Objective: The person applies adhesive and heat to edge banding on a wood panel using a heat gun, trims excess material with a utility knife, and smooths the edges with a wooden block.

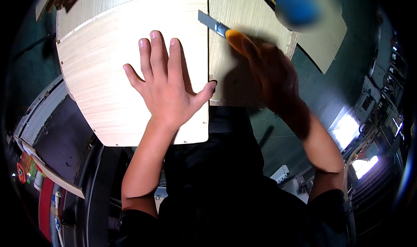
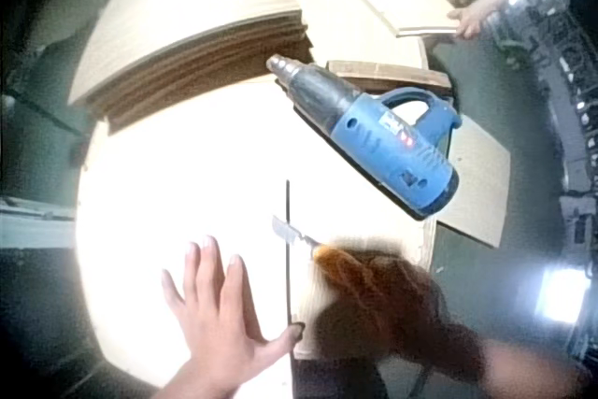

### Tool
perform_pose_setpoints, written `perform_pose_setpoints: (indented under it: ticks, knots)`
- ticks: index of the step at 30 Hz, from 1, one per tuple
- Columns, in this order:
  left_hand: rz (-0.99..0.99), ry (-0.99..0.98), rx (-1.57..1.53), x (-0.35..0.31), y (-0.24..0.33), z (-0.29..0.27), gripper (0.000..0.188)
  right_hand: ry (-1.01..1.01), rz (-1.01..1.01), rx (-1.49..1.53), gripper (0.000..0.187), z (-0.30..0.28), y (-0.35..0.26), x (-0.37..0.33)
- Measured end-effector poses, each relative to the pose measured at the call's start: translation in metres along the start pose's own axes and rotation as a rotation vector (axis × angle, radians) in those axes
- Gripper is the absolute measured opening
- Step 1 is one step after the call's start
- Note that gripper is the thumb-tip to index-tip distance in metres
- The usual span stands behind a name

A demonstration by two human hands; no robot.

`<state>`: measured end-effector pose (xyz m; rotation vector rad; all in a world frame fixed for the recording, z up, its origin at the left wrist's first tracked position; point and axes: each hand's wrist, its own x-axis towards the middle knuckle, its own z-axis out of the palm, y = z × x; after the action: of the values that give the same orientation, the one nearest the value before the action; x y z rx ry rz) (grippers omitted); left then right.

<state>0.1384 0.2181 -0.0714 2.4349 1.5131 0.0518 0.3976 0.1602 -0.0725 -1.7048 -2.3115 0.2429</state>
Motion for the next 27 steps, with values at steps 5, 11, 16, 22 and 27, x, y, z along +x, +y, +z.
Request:
perform_pose_setpoints:
  ticks: [5,11,16,22,27]
  knots:
    - [0.002,0.006,-0.006,-0.001,0.000,0.000,0.115,-0.028,-0.005,-0.020,0.078,-0.009,-0.002,0.006]
    - [-0.003,-0.012,0.003,0.000,0.000,-0.002,0.115,0.118,-0.023,-0.057,0.067,0.009,0.018,0.041]
    - [-0.015,-0.040,0.014,0.000,0.001,-0.003,0.115,0.076,0.099,0.073,0.068,-0.004,0.004,0.048]
    - [-0.031,-0.044,0.004,0.000,0.003,-0.005,0.112,0.178,0.225,0.467,0.058,-0.013,-0.030,-0.001]
    - [-0.062,-0.097,0.002,0.002,0.007,-0.016,0.111,-0.094,0.735,0.732,0.032,-0.045,-0.059,-0.010]
